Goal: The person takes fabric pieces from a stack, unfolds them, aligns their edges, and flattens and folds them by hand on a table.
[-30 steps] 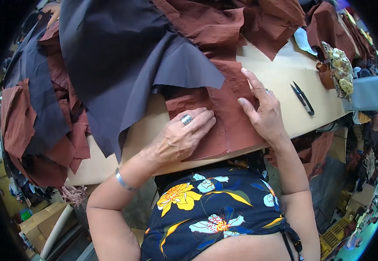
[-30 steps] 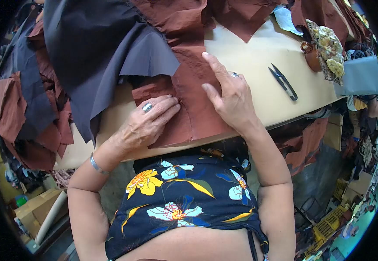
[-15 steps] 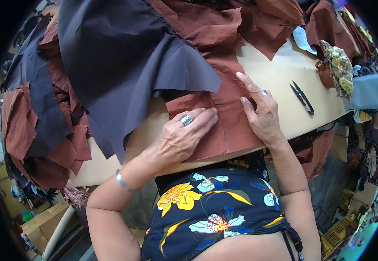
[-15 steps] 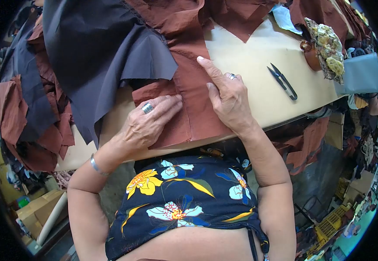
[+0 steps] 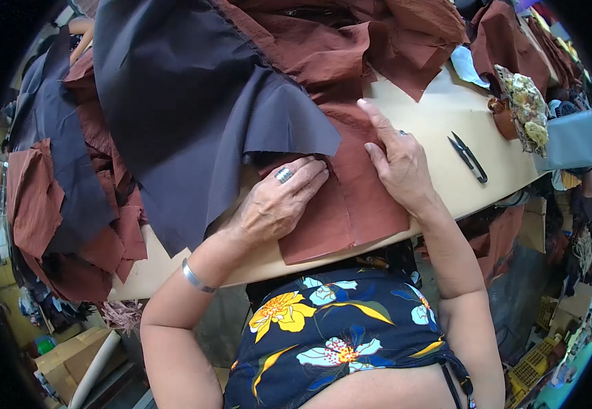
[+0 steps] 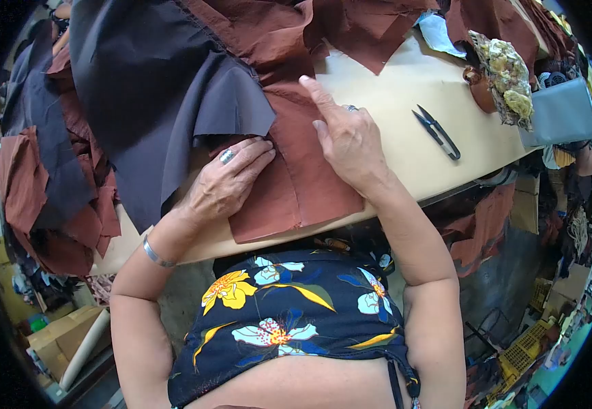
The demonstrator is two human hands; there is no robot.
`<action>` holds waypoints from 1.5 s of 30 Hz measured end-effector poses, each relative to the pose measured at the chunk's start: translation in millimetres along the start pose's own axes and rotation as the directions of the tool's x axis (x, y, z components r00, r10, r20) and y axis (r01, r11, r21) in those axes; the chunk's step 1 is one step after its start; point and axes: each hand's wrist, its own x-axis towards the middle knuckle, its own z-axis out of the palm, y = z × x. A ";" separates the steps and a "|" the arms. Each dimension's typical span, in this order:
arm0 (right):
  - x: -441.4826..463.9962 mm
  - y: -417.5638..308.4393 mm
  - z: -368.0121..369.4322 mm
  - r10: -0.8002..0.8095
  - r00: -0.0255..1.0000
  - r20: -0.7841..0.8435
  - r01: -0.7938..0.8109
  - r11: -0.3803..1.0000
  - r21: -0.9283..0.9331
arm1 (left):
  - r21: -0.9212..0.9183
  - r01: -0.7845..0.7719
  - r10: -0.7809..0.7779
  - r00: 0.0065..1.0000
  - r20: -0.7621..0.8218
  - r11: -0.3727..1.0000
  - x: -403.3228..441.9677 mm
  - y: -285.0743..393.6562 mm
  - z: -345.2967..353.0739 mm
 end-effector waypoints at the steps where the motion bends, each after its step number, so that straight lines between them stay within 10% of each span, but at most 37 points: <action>1: 0.3 2.3 2.9 -0.050 0.998 -0.029 0.050 0.999 0.001 | 0.016 -0.005 0.005 1.000 -0.004 1.000 0.4 0.4 -0.1; 9: 0.2 8.9 6.9 -0.142 0.987 -0.081 0.144 0.989 0.017 | 0.119 -0.189 0.188 0.982 0.017 0.975 3.1 -0.7 -5.8; 21: -6.9 -30.1 8.9 -0.300 0.954 0.007 0.282 0.889 -0.360 | -0.006 0.048 -0.048 0.999 0.004 0.999 2.2 -1.4 6.3; 43: -46.2 -19.7 -15.5 -0.190 0.898 0.397 0.288 0.936 -0.204 | 0.062 0.007 -0.003 0.999 -0.051 0.998 4.6 -0.8 0.7; 45: -39.1 -16.6 -16.9 -0.228 0.946 0.231 0.278 0.936 -0.214 | 0.052 -0.020 0.025 0.996 -0.081 0.998 3.2 -0.4 2.4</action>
